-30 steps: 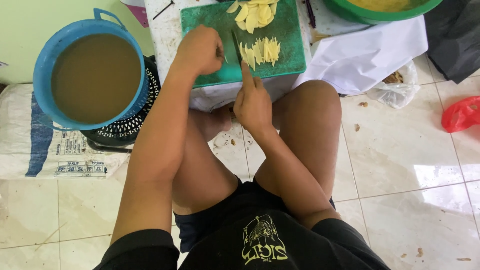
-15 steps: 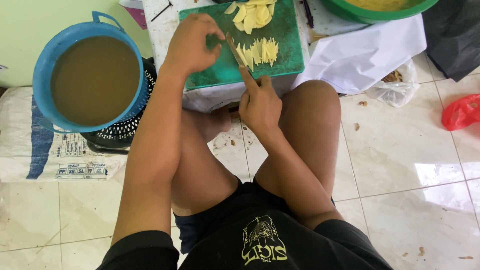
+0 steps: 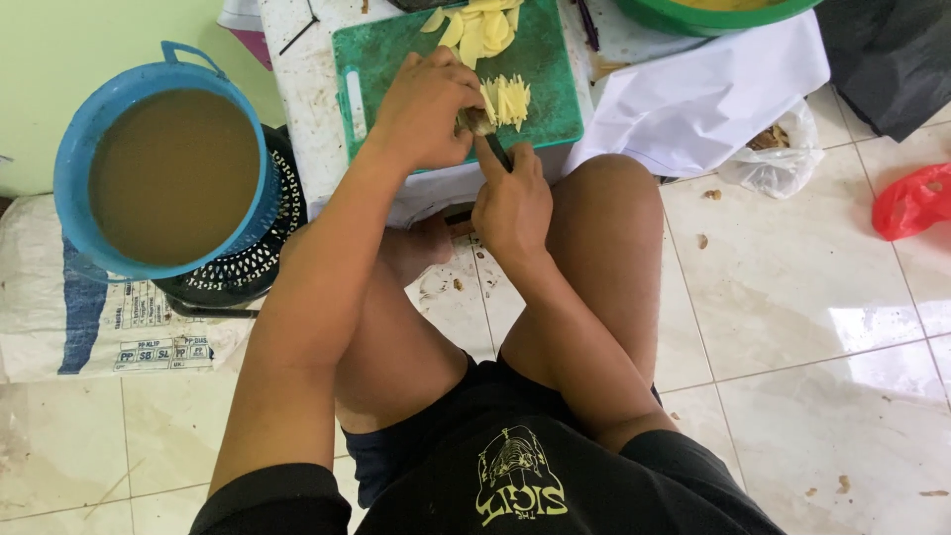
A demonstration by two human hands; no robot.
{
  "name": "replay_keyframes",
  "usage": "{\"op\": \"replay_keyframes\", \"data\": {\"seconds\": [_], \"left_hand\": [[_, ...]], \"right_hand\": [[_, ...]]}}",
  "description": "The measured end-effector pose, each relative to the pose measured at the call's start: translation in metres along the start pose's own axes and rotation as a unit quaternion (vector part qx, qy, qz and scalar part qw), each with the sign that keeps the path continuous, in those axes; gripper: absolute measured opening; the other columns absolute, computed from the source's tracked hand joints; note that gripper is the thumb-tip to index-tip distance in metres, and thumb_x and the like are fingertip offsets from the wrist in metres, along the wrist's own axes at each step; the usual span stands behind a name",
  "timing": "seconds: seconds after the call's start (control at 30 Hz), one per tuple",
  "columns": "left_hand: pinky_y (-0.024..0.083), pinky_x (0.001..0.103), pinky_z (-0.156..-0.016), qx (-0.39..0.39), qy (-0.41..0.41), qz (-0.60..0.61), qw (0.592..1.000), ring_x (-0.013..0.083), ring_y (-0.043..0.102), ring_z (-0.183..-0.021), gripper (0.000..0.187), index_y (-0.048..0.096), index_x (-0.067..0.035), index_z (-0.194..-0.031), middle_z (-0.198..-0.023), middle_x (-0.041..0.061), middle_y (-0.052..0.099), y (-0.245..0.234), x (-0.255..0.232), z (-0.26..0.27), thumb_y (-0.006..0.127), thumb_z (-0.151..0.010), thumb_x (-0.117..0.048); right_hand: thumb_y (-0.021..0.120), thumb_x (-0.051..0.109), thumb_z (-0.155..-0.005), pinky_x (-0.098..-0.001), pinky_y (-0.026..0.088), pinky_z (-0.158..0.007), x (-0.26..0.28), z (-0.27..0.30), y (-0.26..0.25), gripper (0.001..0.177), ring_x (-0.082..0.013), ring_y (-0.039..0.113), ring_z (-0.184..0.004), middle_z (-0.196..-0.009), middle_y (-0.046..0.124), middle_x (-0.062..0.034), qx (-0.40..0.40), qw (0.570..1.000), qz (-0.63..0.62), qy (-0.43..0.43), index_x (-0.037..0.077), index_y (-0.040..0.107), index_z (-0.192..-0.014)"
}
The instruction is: A person uses a knife to slice a peeled root vegetable into thin julienne strips on a cutting board.
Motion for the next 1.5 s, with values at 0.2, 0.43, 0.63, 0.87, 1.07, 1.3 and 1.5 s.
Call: {"op": "replay_keyframes", "data": {"seconds": [0.2, 0.43, 0.63, 0.87, 1.07, 1.3, 1.5], "left_hand": [[0.036, 0.037, -0.084, 0.019, -0.004, -0.002, 1.0, 0.0241, 0.051, -0.098, 0.014, 0.068, -0.02, -0.065, -0.096, -0.006, 0.07, 0.006, -0.006, -0.005, 0.068, -0.06, -0.007], [0.035, 0.041, -0.098, -0.144, -0.007, 0.089, 0.986, 0.0241, 0.051, -0.105, 0.043, 0.081, -0.009, -0.107, -0.124, 0.002, 0.056, -0.043, 0.002, -0.003, 0.071, -0.066, 0.0], [0.036, 0.039, -0.095, -0.231, -0.106, 0.094, 0.963, 0.0223, 0.049, -0.106, 0.037, 0.079, -0.011, -0.112, -0.118, 0.0, 0.055, -0.05, 0.03, 0.001, 0.074, -0.076, -0.001], [0.046, 0.042, -0.087, -0.182, -0.165, 0.016, 0.969, 0.0298, 0.056, -0.098, 0.026, 0.081, -0.014, -0.103, -0.107, 0.005, 0.062, 0.006, 0.072, -0.003, 0.081, -0.077, -0.017], [0.044, 0.049, -0.081, -0.105, -0.257, -0.049, 0.959, 0.0337, 0.058, -0.092, 0.026, 0.081, -0.015, -0.102, -0.097, 0.008, 0.068, 0.053, 0.097, -0.015, 0.078, -0.081, -0.031], [0.041, 0.053, -0.081, -0.106, -0.283, -0.096, 0.949, 0.0338, 0.057, -0.091, 0.023, 0.081, -0.018, -0.095, -0.096, 0.01, 0.065, 0.073, 0.114, -0.025, 0.082, -0.075, -0.029], [0.039, 0.052, -0.081, -0.117, -0.298, -0.114, 0.94, 0.0331, 0.053, -0.089, 0.009, 0.076, -0.018, -0.076, -0.092, 0.01, 0.06, 0.078, 0.114, -0.028, 0.081, -0.073, -0.025]], "right_hand": [[0.057, -0.001, -0.08, -0.0426, 0.049, -0.064, -0.001, 0.002, 0.008, 0.059, -0.0336, 0.054, -0.085, -0.105, 0.052, -0.0162, 0.023, 1.0, -0.008, 0.018, 0.012, 0.067, -0.136], [0.053, -0.004, -0.091, -0.0396, 0.053, -0.078, 0.003, -0.008, -0.022, 0.054, -0.0317, 0.063, -0.09, -0.115, 0.063, -0.0177, 0.03, 0.978, -0.205, 0.02, 0.009, 0.056, -0.144], [0.052, 0.001, -0.102, -0.025, 0.053, -0.078, -0.032, -0.02, -0.053, 0.056, -0.0127, 0.064, -0.083, -0.098, 0.075, -0.0077, 0.07, 0.883, -0.443, 0.136, 0.006, 0.04, -0.156], [0.054, 0.011, -0.1, -0.0332, 0.05, -0.073, -0.1, -0.019, -0.082, 0.053, -0.0214, 0.059, -0.083, -0.104, 0.064, -0.0142, 0.07, 0.474, -0.826, 0.297, -0.004, 0.046, -0.15], [0.045, 0.006, -0.105, -0.0311, 0.042, -0.071, -0.092, -0.018, -0.096, 0.028, -0.0179, 0.053, -0.081, -0.102, 0.06, -0.013, 0.067, 0.312, -0.903, 0.289, -0.005, 0.047, -0.131], [0.042, 0.013, -0.108, -0.0325, 0.043, -0.073, -0.093, -0.014, -0.095, 0.032, -0.0188, 0.054, -0.083, -0.104, 0.06, -0.0137, 0.059, 0.314, -0.909, 0.268, -0.006, 0.05, -0.133], [0.041, 0.013, -0.108, -0.0308, 0.042, -0.072, -0.086, -0.013, -0.096, 0.038, -0.0173, 0.054, -0.081, -0.1, 0.061, -0.0124, 0.054, 0.348, -0.898, 0.263, -0.006, 0.05, -0.139]]}}
Point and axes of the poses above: each hand's wrist, its own z-axis away from the middle knuckle, its own y-axis out of the palm, x = y × z, the point moved 6 cm from there along -z, towards the middle knuckle
